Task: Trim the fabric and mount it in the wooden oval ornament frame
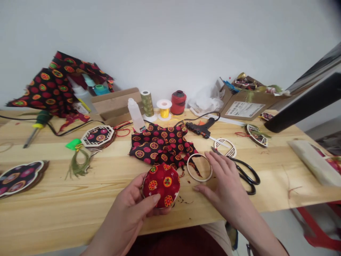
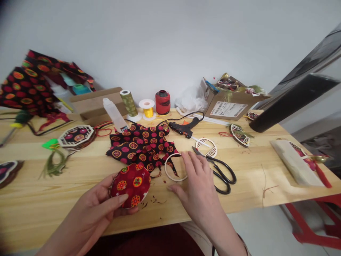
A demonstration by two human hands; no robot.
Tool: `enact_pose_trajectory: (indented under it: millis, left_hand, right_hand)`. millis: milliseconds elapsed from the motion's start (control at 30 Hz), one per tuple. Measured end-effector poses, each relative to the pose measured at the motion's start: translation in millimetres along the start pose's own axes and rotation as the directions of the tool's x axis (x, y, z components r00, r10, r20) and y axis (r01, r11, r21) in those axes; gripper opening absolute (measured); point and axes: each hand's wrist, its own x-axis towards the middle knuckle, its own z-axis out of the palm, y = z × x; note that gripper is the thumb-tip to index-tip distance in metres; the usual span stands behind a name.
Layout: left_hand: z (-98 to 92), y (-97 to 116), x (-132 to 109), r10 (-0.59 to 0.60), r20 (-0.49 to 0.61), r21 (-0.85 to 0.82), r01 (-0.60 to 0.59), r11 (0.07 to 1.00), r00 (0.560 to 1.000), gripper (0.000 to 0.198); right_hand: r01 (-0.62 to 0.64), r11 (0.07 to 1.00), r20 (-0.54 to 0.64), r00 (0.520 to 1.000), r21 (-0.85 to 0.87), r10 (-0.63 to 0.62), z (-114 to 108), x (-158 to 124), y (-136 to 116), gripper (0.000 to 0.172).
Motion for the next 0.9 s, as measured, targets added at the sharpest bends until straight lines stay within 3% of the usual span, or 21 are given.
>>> enact_pose_trajectory:
  millis: [433, 567, 700, 900]
  left_hand:
    - [-0.7, -1.5, -0.9, -0.005, 0.013, 0.005, 0.005, 1.000, 1.000, 0.034]
    - [-1.1, -1.7, -1.3, -0.022, 0.027, 0.006, 0.022, 1.000, 0.999, 0.036]
    - [-1.4, -1.9, -1.8, -0.020, 0.053, 0.009, 0.020, 1.000, 0.998, 0.035]
    - [1.0, -2.0, -2.8, -0.027, 0.066, 0.015, 0.026, 1.000, 0.997, 0.042]
  right_hand:
    - [-0.014, 0.999, 0.009, 1.000, -0.028, 0.015, 11.8, 7.5, 5.2, 0.063]
    - [-0.006, 1.000, -0.051, 0.999, -0.030, 0.005, 8.0, 7.8, 8.1, 0.061]
    - [-0.030, 0.994, -0.178, 0.983, 0.102, 0.048, -5.5, 7.4, -2.3, 0.058]
    - [0.095, 0.926, -0.118, 0.991, 0.365, -0.056, -16.0, 0.3, -39.8, 0.058]
